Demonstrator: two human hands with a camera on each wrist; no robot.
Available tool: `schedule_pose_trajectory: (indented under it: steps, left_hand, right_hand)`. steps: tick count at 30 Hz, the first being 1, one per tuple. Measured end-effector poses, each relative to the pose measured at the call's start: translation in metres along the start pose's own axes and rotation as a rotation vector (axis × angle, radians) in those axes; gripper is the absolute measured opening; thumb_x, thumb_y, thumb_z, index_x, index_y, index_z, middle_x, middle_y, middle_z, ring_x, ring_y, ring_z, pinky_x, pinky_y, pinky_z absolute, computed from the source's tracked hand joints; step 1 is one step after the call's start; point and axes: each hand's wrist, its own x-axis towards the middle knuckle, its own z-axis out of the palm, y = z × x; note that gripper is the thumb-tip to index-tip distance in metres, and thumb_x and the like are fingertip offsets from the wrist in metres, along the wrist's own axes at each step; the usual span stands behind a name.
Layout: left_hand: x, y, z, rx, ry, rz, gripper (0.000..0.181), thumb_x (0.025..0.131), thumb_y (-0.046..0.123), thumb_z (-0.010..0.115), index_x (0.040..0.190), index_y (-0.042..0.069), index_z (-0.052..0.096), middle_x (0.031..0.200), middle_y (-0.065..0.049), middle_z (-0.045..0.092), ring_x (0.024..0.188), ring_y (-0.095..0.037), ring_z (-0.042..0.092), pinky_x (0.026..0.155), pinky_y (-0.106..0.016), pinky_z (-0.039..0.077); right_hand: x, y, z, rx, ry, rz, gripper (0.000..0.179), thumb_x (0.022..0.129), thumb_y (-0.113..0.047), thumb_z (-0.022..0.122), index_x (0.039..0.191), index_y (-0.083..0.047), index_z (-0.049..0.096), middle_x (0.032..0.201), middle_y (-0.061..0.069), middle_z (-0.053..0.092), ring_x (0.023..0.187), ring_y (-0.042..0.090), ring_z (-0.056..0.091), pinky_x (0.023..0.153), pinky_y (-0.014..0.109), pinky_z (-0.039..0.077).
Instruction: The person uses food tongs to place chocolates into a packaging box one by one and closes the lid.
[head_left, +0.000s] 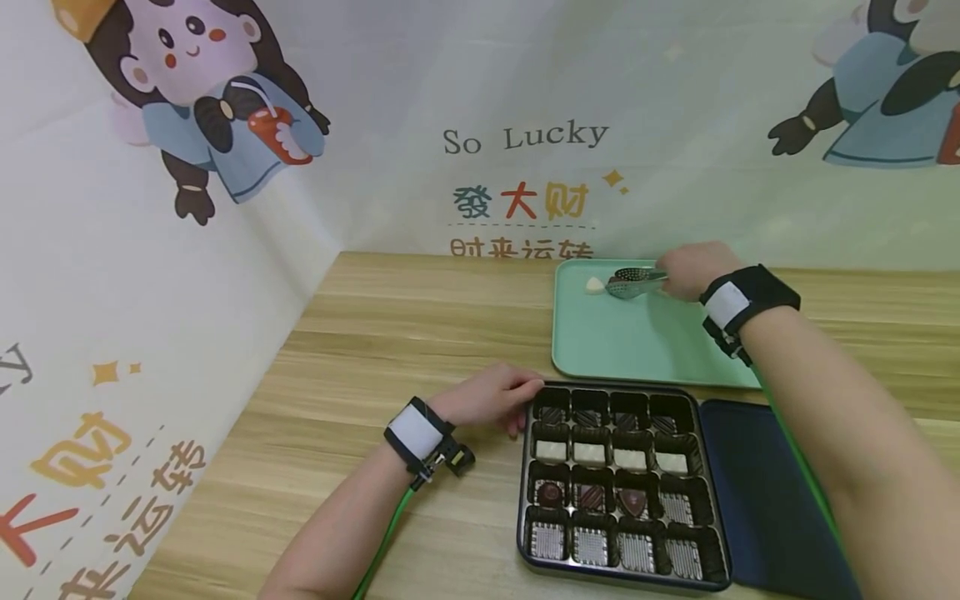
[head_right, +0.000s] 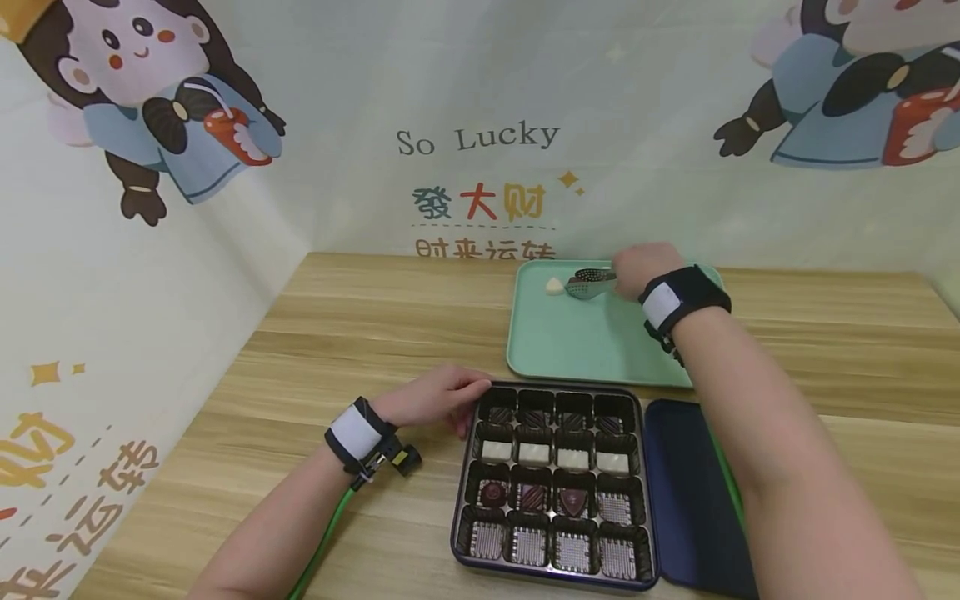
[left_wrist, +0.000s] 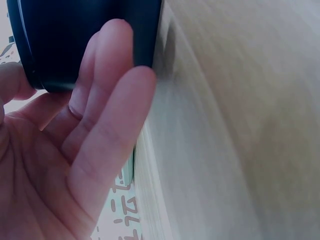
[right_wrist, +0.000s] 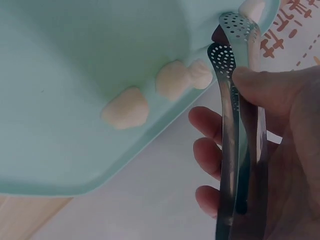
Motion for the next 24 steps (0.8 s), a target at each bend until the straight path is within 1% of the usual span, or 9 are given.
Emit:
schedule_pose_trajectory:
  steps: [2, 6, 8, 11, 14, 16, 18, 21, 24]
  left_hand:
    - [0.001, 0.000, 0.002, -0.008, -0.001, 0.002, 0.035, 0.107, 0.021, 0.039, 0.078, 0.007, 0.050, 0.065, -0.007, 0.060, 0.055, -0.020, 0.064, 0.055, -0.032, 0.056]
    - [0.002, -0.001, 0.004, -0.016, -0.006, 0.003, 0.035, 0.107, 0.021, 0.038, 0.077, 0.007, 0.050, 0.064, -0.006, 0.060, 0.055, -0.020, 0.063, 0.055, -0.032, 0.056]
    - [0.001, -0.001, 0.004, -0.020, -0.004, 0.000, 0.035, 0.107, 0.021, 0.038, 0.078, 0.007, 0.051, 0.064, -0.006, 0.060, 0.055, -0.020, 0.063, 0.055, -0.032, 0.056]
    - [0.000, 0.000, 0.003, -0.019, 0.002, -0.003, 0.035, 0.107, 0.021, 0.038, 0.079, 0.006, 0.051, 0.065, -0.007, 0.060, 0.055, -0.020, 0.063, 0.056, -0.031, 0.056]
    - [0.000, 0.001, 0.002, -0.014, 0.005, -0.004, 0.035, 0.107, 0.021, 0.038, 0.079, 0.005, 0.052, 0.065, -0.007, 0.060, 0.055, -0.020, 0.063, 0.056, -0.031, 0.056]
    - [0.000, 0.002, 0.001, -0.014, 0.003, -0.005, 0.034, 0.107, 0.021, 0.038, 0.080, 0.005, 0.053, 0.065, -0.007, 0.060, 0.055, -0.020, 0.063, 0.056, -0.031, 0.056]
    - [0.000, 0.002, 0.001, -0.016, 0.000, -0.009, 0.034, 0.107, 0.020, 0.039, 0.081, 0.005, 0.054, 0.065, -0.007, 0.060, 0.055, -0.020, 0.063, 0.056, -0.031, 0.056]
    - [0.000, 0.003, 0.000, -0.022, -0.005, -0.011, 0.033, 0.107, 0.021, 0.039, 0.083, 0.005, 0.054, 0.066, -0.007, 0.060, 0.055, -0.020, 0.063, 0.056, -0.032, 0.056]
    - [0.001, 0.004, -0.001, -0.018, -0.004, -0.003, 0.033, 0.107, 0.021, 0.038, 0.083, 0.005, 0.054, 0.066, -0.008, 0.060, 0.056, -0.020, 0.062, 0.057, -0.032, 0.056]
  right_hand:
    - [-0.002, 0.001, 0.002, -0.009, 0.022, -0.016, 0.031, 0.094, -0.012, 0.058, 0.120, 0.005, 0.061, 0.110, 0.024, 0.065, 0.099, 0.040, 0.062, 0.080, 0.054, 0.051]
    - [-0.015, 0.002, 0.003, -0.024, 0.069, -0.060, 0.026, 0.094, -0.010, 0.061, 0.115, 0.006, 0.062, 0.099, 0.020, 0.067, 0.086, 0.035, 0.064, 0.071, 0.050, 0.053]
    - [-0.026, 0.003, -0.001, -0.021, 0.088, -0.082, 0.026, 0.094, -0.009, 0.062, 0.115, 0.006, 0.062, 0.098, 0.020, 0.067, 0.082, 0.033, 0.064, 0.067, 0.048, 0.053]
    - [-0.045, 0.005, -0.010, -0.021, 0.093, -0.095, 0.031, 0.093, -0.009, 0.062, 0.120, 0.006, 0.059, 0.104, 0.023, 0.066, 0.077, 0.030, 0.064, 0.059, 0.044, 0.051]
    - [-0.070, 0.003, -0.021, -0.048, 0.115, -0.120, 0.032, 0.092, -0.012, 0.066, 0.119, 0.005, 0.061, 0.097, 0.018, 0.066, 0.068, 0.023, 0.061, 0.053, 0.039, 0.048]
    - [-0.090, 0.002, -0.025, -0.077, 0.150, -0.155, 0.032, 0.089, -0.013, 0.070, 0.116, 0.004, 0.063, 0.092, 0.014, 0.067, 0.064, 0.020, 0.060, 0.051, 0.037, 0.047]
    - [-0.112, 0.000, -0.025, -0.103, 0.199, -0.198, 0.034, 0.086, -0.014, 0.074, 0.113, 0.003, 0.064, 0.089, 0.011, 0.067, 0.061, 0.018, 0.059, 0.049, 0.036, 0.047]
    - [-0.146, -0.007, -0.023, -0.125, 0.265, -0.243, 0.039, 0.082, -0.019, 0.078, 0.112, 0.002, 0.066, 0.093, 0.014, 0.069, 0.061, 0.018, 0.062, 0.047, 0.035, 0.049]
    - [-0.176, -0.015, -0.017, -0.135, 0.286, -0.258, 0.042, 0.078, -0.022, 0.080, 0.112, -0.001, 0.068, 0.091, 0.010, 0.070, 0.060, 0.016, 0.062, 0.047, 0.034, 0.049]
